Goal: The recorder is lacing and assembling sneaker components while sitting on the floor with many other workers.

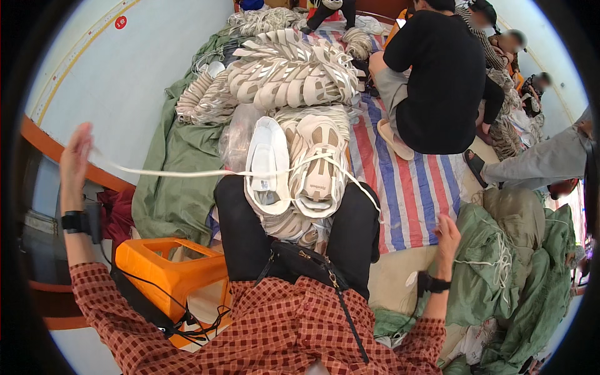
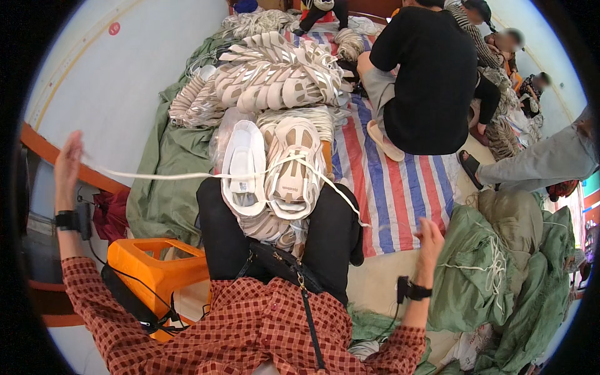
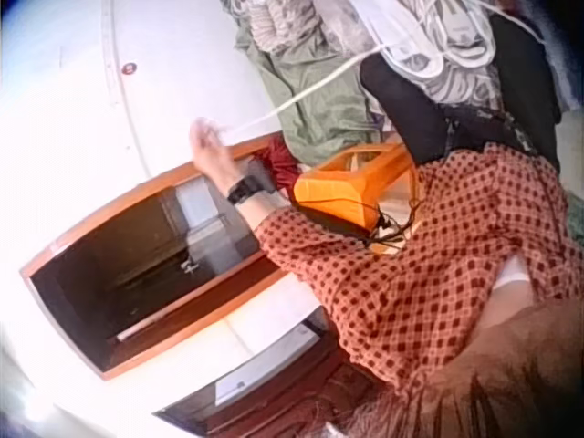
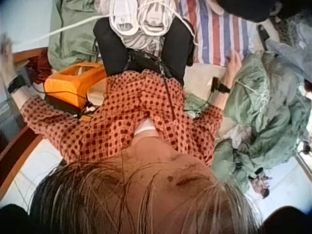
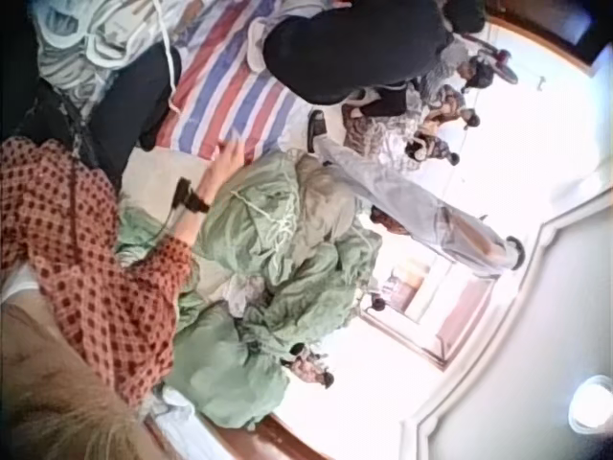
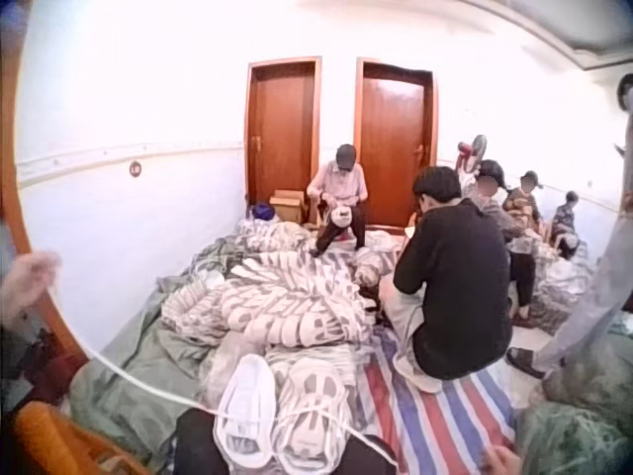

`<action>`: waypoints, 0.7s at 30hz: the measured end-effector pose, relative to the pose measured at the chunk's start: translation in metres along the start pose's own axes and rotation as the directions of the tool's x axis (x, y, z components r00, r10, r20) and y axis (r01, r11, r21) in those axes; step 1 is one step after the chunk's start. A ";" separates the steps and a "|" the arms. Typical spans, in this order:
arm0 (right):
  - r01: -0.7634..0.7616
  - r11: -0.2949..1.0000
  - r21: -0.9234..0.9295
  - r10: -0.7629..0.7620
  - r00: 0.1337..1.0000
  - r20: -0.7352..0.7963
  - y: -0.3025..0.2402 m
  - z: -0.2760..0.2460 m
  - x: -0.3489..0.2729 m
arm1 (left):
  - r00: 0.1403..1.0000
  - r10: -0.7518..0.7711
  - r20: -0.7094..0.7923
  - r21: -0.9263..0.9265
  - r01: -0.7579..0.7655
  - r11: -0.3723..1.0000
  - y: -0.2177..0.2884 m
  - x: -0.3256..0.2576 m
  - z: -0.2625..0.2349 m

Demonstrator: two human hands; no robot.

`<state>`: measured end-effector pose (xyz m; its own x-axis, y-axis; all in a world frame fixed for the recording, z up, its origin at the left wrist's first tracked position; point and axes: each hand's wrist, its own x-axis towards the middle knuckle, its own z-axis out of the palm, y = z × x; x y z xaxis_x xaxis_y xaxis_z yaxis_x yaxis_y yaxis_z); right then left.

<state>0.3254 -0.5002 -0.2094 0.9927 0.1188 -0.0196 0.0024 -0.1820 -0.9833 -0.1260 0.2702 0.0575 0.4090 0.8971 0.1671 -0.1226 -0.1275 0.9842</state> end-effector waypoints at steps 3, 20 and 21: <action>0.143 0.988 -0.052 -0.128 0.966 0.225 -0.053 0.090 0.003 | 0.980 -0.123 0.157 0.319 0.067 0.945 -0.060 -0.064 0.144; 0.705 0.585 -0.400 -0.437 0.690 0.577 -0.105 0.252 0.015 | 0.772 -0.160 0.615 0.412 -0.141 0.900 -0.198 -0.187 0.388; 0.709 0.587 -0.391 -0.434 0.683 0.587 -0.108 0.254 0.015 | 0.780 -0.146 0.608 0.418 -0.159 0.894 -0.204 -0.187 0.386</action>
<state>0.3095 -0.2311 -0.1497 0.6066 0.7333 0.3070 0.7522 -0.4044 -0.5203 0.1714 -0.0354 -0.1519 0.8871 0.4611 0.0220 0.2035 -0.4333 0.8780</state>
